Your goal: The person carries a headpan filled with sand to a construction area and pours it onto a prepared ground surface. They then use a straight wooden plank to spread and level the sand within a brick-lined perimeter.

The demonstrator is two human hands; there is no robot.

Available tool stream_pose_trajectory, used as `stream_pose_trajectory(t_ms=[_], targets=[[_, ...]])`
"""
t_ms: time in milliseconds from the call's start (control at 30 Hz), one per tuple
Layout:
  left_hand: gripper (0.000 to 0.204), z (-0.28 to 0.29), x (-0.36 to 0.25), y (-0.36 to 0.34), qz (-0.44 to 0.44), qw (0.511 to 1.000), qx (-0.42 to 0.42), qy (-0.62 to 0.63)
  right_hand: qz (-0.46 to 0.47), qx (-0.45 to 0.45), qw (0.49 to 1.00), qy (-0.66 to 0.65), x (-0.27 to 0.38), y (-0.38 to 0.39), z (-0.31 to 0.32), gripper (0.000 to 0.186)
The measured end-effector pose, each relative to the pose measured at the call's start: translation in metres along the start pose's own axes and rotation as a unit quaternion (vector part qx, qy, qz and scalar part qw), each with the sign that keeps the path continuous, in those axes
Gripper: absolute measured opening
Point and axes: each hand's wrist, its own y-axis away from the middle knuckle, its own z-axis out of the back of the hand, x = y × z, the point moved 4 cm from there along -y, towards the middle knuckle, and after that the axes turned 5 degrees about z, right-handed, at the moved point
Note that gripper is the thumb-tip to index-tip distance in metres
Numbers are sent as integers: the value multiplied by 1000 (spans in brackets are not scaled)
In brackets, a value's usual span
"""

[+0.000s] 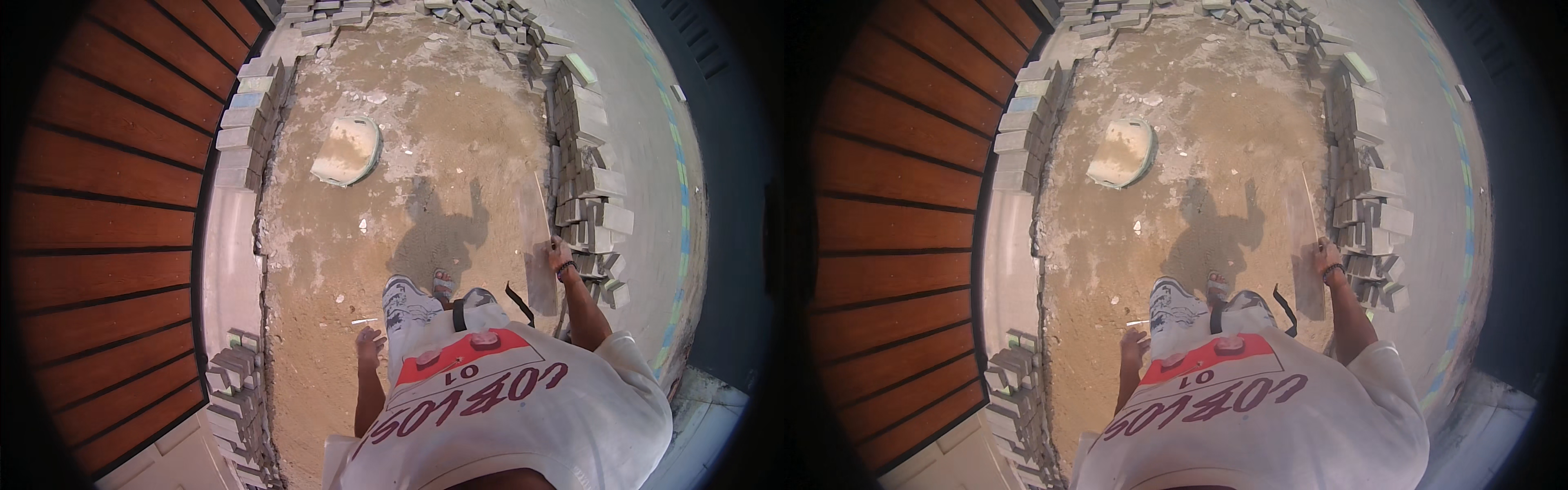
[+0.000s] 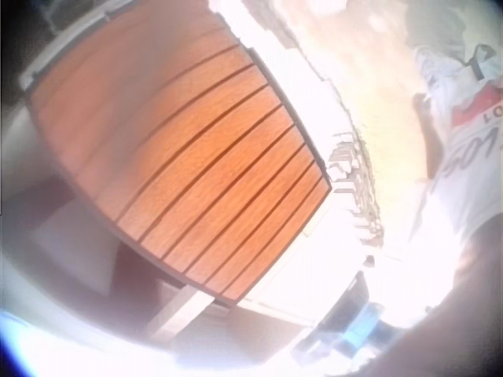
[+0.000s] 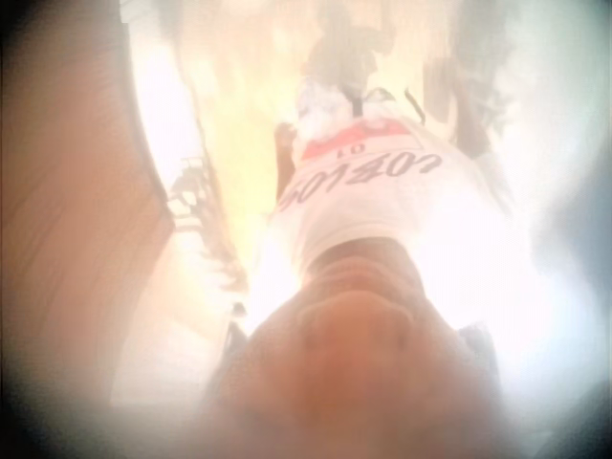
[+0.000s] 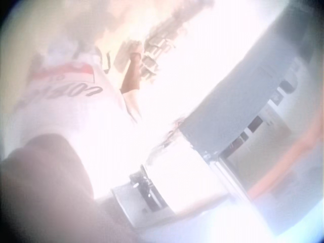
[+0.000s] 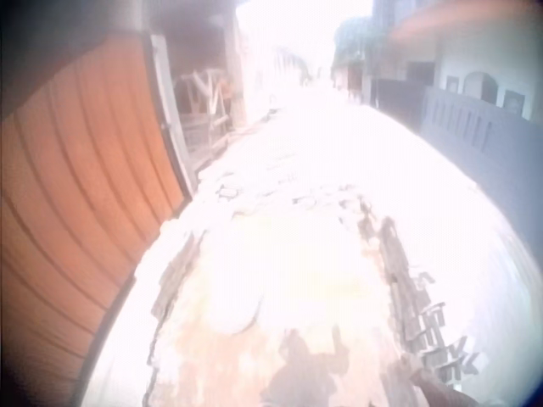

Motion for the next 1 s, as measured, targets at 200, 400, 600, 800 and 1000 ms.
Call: stream_pose_trajectory(t_ms=[200, 400, 600, 800, 1000], targets=[[38, -8, -96, -43, 54, 994, -42, -86, -135, 4, 991, 5, 9, 0, -9, 24], [32, -24, -195, -112, 119, 945, -13, -305, -409, -2, 901, -144, -5, 64, -61, 27], [26, -100, -389, -212, 88, 936, 39, -339, -524, -37, 827, -201, -21, 128, -116, 30], [35, -245, -655, -289, -99, 923, 2, -372, -591, -115, 780, -170, 77, 93, -129, 38], [39, -460, -723, -289, -143, 889, 93, -425, -670, -146, 701, -197, 135, 19, -133, 30]])
